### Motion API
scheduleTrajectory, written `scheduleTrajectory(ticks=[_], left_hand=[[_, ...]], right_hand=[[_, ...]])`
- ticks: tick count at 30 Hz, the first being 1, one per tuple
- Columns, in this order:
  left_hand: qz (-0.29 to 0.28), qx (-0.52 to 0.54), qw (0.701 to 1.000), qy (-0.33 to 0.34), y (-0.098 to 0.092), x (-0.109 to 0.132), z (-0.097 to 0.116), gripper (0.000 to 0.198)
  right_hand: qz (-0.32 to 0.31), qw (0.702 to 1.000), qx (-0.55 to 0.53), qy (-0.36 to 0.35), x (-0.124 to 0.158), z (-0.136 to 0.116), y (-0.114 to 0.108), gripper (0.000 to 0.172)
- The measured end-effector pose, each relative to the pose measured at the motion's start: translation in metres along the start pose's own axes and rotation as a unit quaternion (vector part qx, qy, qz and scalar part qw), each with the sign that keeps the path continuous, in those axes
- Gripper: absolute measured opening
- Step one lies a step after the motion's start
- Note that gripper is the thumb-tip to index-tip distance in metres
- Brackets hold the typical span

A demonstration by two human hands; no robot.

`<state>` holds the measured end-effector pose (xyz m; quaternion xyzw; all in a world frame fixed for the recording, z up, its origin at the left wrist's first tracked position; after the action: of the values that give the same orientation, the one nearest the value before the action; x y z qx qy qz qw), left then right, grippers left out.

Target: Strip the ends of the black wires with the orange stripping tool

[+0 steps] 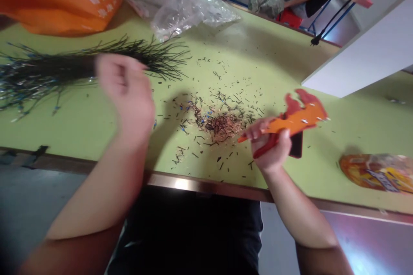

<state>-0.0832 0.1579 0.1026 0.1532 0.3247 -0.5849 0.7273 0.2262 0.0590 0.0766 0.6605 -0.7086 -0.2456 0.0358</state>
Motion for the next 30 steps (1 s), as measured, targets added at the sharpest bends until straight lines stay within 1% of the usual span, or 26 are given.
scheduleTrajectory(ticks=[1, 3, 4, 6, 7, 10, 13, 16, 19, 22, 25, 27, 30], left_hand=[[-0.024, -0.033, 0.999, 0.009, 0.010, 0.005, 0.010, 0.028], [-0.158, -0.085, 0.984, 0.015, 0.051, 0.024, 0.030, 0.021], [-0.201, -0.101, 0.974, 0.026, 0.067, 0.035, 0.042, 0.018], [-0.241, -0.122, 0.962, 0.051, 0.084, 0.052, 0.063, 0.016], [-0.248, -0.129, 0.958, 0.064, 0.088, 0.057, 0.071, 0.015], [-0.259, -0.138, 0.952, 0.087, 0.093, 0.062, 0.079, 0.016], [-0.265, -0.136, 0.949, 0.108, 0.095, 0.065, 0.082, 0.017], [-0.264, -0.140, 0.944, 0.138, 0.098, 0.070, 0.089, 0.017], [-0.247, -0.138, 0.944, 0.169, 0.097, 0.074, 0.098, 0.015], [-0.234, -0.133, 0.944, 0.192, 0.094, 0.076, 0.105, 0.011], [-0.240, -0.126, 0.941, 0.200, 0.094, 0.077, 0.107, 0.011], [-0.247, -0.119, 0.940, 0.203, 0.094, 0.077, 0.109, 0.011], [-0.251, -0.109, 0.940, 0.204, 0.094, 0.078, 0.111, 0.012]], right_hand=[[-0.010, 1.000, 0.007, 0.029, 0.000, 0.010, 0.004, 0.050], [-0.049, 0.993, 0.025, 0.106, 0.005, 0.036, 0.016, 0.054], [-0.070, 0.987, 0.033, 0.138, 0.009, 0.047, 0.021, 0.056], [-0.100, 0.977, 0.050, 0.182, 0.017, 0.062, 0.029, 0.061], [-0.110, 0.974, 0.055, 0.191, 0.020, 0.065, 0.031, 0.062], [-0.123, 0.969, 0.063, 0.205, 0.023, 0.072, 0.030, 0.064], [-0.114, 0.969, 0.063, 0.212, 0.024, 0.077, 0.025, 0.065], [-0.089, 0.973, 0.050, 0.205, 0.024, 0.081, 0.020, 0.062], [-0.057, 0.980, 0.046, 0.183, 0.024, 0.079, 0.016, 0.059], [-0.018, 0.984, 0.066, 0.166, 0.024, 0.076, 0.008, 0.062], [0.013, 0.983, 0.075, 0.169, 0.026, 0.076, 0.001, 0.066], [0.018, 0.982, 0.073, 0.173, 0.026, 0.077, 0.000, 0.067], [0.003, 0.982, 0.071, 0.173, 0.026, 0.078, 0.003, 0.065]])
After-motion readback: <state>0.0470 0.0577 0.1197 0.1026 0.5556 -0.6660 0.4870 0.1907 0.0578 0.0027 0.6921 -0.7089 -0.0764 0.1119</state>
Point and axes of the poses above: each hand's wrist, its own x-axis away from the middle knuckle, its own y-axis out of the palm, z = x × y, the point moved 10 cm from there along -x, towards the middle knuckle, and after that the axes turned 7 degrees about -z, right-handed, at the moved point
